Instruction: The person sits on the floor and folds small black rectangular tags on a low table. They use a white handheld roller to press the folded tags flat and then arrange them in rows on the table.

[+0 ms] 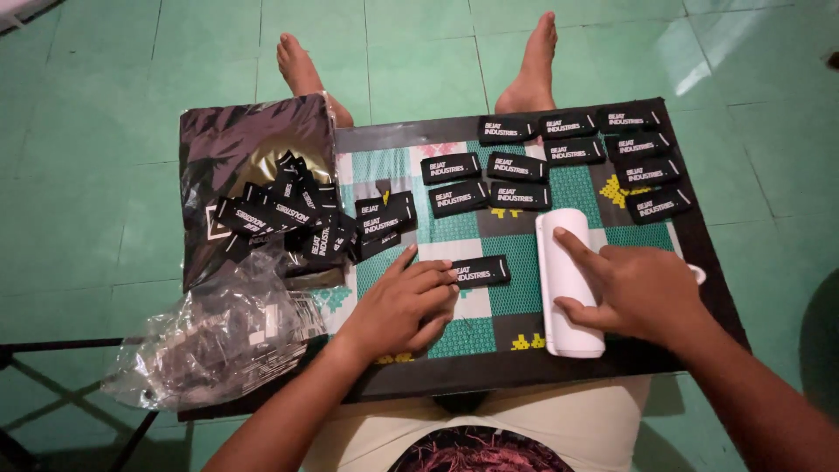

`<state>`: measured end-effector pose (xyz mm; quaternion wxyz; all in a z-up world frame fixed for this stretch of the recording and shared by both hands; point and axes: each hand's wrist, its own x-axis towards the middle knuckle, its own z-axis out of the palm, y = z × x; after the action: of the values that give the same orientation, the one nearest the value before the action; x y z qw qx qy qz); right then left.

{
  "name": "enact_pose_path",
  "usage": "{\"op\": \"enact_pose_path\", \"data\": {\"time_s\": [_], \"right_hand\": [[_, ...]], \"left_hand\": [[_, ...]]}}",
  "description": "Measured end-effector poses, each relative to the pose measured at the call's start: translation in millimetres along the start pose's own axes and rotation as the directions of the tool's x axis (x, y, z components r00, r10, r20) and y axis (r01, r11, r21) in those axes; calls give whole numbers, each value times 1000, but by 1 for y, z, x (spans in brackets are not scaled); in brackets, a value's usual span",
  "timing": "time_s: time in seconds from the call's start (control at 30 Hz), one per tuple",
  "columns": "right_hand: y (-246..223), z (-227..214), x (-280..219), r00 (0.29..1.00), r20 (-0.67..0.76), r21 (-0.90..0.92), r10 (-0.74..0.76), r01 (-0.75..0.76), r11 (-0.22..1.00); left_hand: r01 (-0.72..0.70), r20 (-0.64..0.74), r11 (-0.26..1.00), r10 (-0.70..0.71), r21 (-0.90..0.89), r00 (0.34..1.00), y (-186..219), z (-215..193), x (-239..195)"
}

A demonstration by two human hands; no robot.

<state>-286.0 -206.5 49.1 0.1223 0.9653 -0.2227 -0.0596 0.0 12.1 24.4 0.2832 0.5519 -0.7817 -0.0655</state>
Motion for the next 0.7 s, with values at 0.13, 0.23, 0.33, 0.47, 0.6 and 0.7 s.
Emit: {"op": "enact_pose_path", "data": {"time_s": [0.13, 0.23, 0.33, 0.47, 0.6, 0.7], "right_hand": [[-26, -32, 16, 1000, 19, 79, -10, 9, 997], [-53, -61, 32, 968, -221, 235, -119, 171, 957], [-71, -64, 45, 959, -224, 312, -173, 239, 920], [-82, -59, 53, 954, -212, 257, -210, 262, 930], [-81, -57, 52, 954, -177, 186, -242, 274, 944], [-77, -59, 53, 953, -113, 153, -282, 297, 943]], "left_hand": [[1, 14, 1000, -1, -7, 1000, -3, 5, -2], [17, -93, 998, -11, 59, 996, -7, 17, -6], [29, -106, 999, -25, 37, 994, -8, 20, -7], [39, -125, 999, -36, 20, 991, -11, 23, -8], [55, -125, 998, -53, 9, 991, -11, 24, -9], [59, -135, 998, -58, 3, 989, -12, 26, -9]]}}
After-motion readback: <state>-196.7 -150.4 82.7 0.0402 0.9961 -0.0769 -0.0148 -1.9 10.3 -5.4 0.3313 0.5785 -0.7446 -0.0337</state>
